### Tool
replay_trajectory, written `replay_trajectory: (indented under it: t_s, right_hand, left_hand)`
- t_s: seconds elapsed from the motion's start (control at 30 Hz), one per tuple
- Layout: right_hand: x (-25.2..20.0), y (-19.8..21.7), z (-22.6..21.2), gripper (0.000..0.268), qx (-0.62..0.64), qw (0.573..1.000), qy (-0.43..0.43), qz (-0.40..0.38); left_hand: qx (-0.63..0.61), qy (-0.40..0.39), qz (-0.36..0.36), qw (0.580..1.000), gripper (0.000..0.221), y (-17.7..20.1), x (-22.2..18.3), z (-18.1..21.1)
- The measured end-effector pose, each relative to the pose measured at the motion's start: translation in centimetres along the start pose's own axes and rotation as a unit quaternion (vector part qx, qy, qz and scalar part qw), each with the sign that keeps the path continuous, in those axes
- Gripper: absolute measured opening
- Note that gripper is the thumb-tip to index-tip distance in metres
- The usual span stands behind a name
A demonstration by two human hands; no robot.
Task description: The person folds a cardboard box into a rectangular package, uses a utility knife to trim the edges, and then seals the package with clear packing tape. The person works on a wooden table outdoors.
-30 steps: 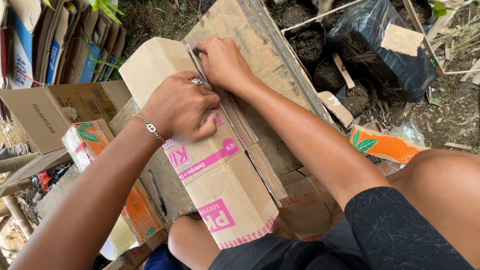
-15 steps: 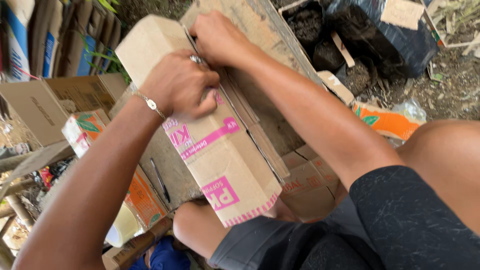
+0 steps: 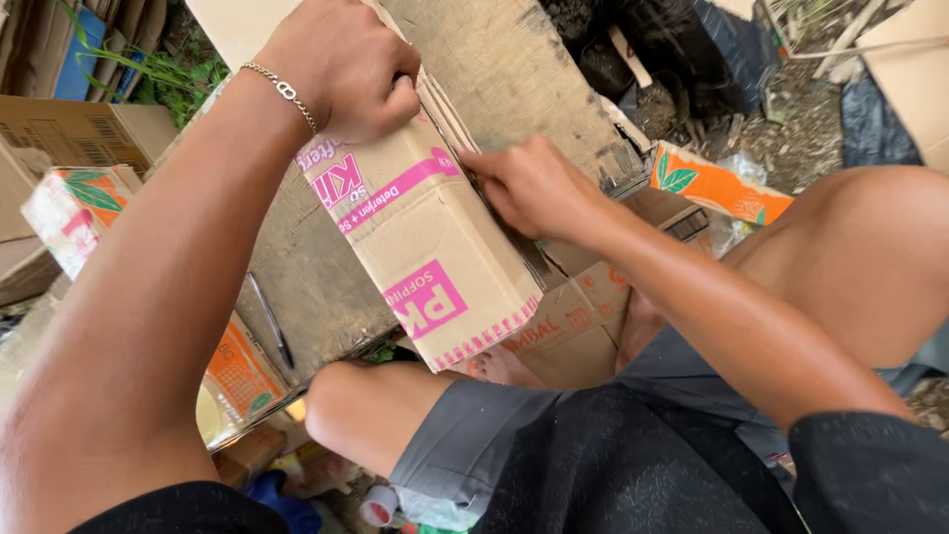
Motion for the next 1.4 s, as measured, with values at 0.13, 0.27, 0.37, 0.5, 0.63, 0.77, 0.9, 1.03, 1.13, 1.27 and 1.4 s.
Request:
replay_trajectory:
  t_s: [0.13, 0.27, 0.37, 0.5, 0.63, 0.77, 0.9, 1.03, 1.13, 1.27, 1.4]
  right_hand:
    - [-5.0, -1.8, -0.5, 0.035, 0.026, 0.999, -0.041, -0.007]
    - [-9.6, -4.2, -0.5, 0.039, 0.01, 0.997, -0.067, -0.033]
    - [-12.7, -5.3, -0.2, 0.035, -0.009, 0.997, -0.066, -0.031]
    - [-16.1, -7.5, -2.5, 0.038, -0.446, 0.894, -0.051, -0.018]
    - [-18.6, -7.3, 1.6, 0.041, -0.109, 0.959, -0.204, -0.162]
    - [-19.2, 2.5, 3.5, 0.023, 0.008, 0.938, -0.284, 0.201]
    - [-10.8, 4.7, 1.0, 0.013, -0.105, 0.946, -0.151, 0.266]
    - [-5.4, 3.5, 1.6, 0.033, -0.14, 0.951, -0.214, 0.174]
    - [-5.3, 4.1, -1.8, 0.044, -0.253, 0.929, -0.119, 0.241]
    - [-1.0, 1.4, 0.1, 0.049, 0.149, 0.972, -0.059, 0.173]
    - [4.5, -5.0, -0.3, 0.064, 0.389, 0.91, -0.145, 0.015]
  left_hand:
    - [-0.101, -0.004, -0.007, 0.995, 0.033, -1.2, 0.3, -0.2]
    - [-0.096, 0.007, -0.02, 0.995, 0.035, -1.9, 0.4, -0.4]
    - [-0.078, 0.004, -0.024, 0.997, 0.035, -1.4, 0.7, -0.2]
    - [-0.073, 0.021, -0.026, 0.997, 0.035, -1.0, 0.1, -0.2]
    - [-0.036, 0.019, -0.012, 0.999, 0.034, 0.2, -0.1, -0.3]
    - [-0.007, 0.009, 0.016, 1.0, 0.033, 0.3, -0.9, 0.7]
    - [-0.017, 0.053, -0.043, 0.997, 0.035, 0.4, -0.7, 0.0]
    - [-0.031, 0.009, 0.04, 0.999, 0.033, 1.9, -1.6, 0.8]
    - [-0.04, 0.025, 0.021, 0.999, 0.032, 1.7, -1.7, 0.4]
    - [-0.042, 0.032, 0.013, 0.999, 0.033, 1.3, -1.3, 0.1]
    - [-0.042, 0.016, 0.055, 0.997, 0.032, 1.4, -1.8, 0.2]
Point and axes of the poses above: each hand's wrist, its own x-axis towards the middle knuckle, its own y-axis out of the back of the hand, z = x × y, the point moved 9 cm from there along x, towards the middle knuckle, and after that the axes turned 12 degrees about -z, right-handed, at the moved point
